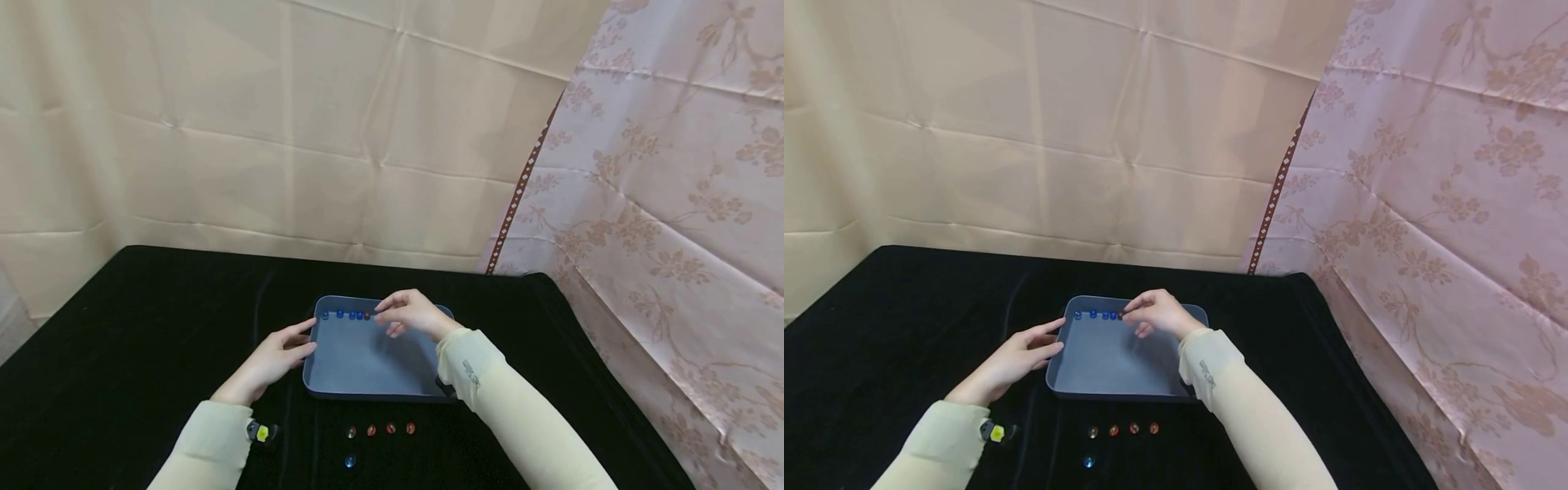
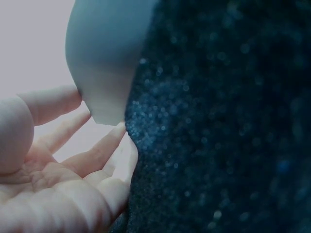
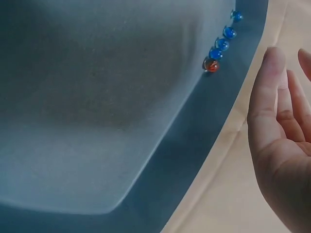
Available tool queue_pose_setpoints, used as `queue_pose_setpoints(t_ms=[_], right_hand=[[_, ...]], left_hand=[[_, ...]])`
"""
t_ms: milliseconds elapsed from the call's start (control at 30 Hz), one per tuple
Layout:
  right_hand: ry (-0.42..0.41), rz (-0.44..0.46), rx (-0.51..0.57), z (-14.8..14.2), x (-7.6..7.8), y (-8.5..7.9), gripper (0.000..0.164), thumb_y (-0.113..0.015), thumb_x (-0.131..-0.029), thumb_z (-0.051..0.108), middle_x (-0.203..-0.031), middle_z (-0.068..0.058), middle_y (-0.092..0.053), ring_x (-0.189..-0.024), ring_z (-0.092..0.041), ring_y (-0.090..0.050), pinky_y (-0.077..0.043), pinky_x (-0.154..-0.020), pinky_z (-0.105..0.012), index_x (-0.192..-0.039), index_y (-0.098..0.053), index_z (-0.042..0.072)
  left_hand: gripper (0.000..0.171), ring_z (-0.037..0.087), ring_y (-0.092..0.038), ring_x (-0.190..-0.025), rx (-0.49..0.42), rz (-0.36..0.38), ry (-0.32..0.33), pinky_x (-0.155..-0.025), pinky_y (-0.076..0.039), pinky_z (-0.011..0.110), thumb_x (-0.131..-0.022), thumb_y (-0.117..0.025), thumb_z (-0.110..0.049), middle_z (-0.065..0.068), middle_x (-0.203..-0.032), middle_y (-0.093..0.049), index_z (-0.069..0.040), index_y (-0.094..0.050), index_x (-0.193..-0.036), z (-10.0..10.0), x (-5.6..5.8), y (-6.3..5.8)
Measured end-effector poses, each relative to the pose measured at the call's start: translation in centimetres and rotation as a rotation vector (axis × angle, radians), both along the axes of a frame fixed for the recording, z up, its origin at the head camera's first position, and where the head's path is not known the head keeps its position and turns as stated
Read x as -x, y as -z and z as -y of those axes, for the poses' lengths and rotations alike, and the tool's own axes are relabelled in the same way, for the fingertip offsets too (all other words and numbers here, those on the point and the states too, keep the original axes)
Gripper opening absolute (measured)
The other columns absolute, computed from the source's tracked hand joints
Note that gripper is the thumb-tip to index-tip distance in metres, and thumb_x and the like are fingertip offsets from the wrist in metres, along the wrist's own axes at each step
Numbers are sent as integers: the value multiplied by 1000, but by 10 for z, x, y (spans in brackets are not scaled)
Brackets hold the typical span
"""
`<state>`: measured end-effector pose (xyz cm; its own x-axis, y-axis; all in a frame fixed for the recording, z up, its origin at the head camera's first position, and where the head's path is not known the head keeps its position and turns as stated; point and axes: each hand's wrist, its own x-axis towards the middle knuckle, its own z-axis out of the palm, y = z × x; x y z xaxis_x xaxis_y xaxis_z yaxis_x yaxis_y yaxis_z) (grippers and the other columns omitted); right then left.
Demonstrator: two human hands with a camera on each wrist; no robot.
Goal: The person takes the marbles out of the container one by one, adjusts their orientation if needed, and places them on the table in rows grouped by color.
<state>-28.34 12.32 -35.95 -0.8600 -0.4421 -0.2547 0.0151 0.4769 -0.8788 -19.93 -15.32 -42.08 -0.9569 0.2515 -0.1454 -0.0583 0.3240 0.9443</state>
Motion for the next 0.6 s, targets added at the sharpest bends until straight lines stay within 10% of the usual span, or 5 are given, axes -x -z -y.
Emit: queue_pose_setpoints(t_ms=[600], right_hand=[[72,47,-14,6,12,15,32,-69,-90,7,-106,-22,-73,-63,-12,-66,-63,-70,-31,-118,-64,-8]], left_hand=[[56,41,-55,-126,-3,5,14,-100,-54,49,-103,-52,-23,30,-142,-47,-8,-33,-154,2,2,0]])
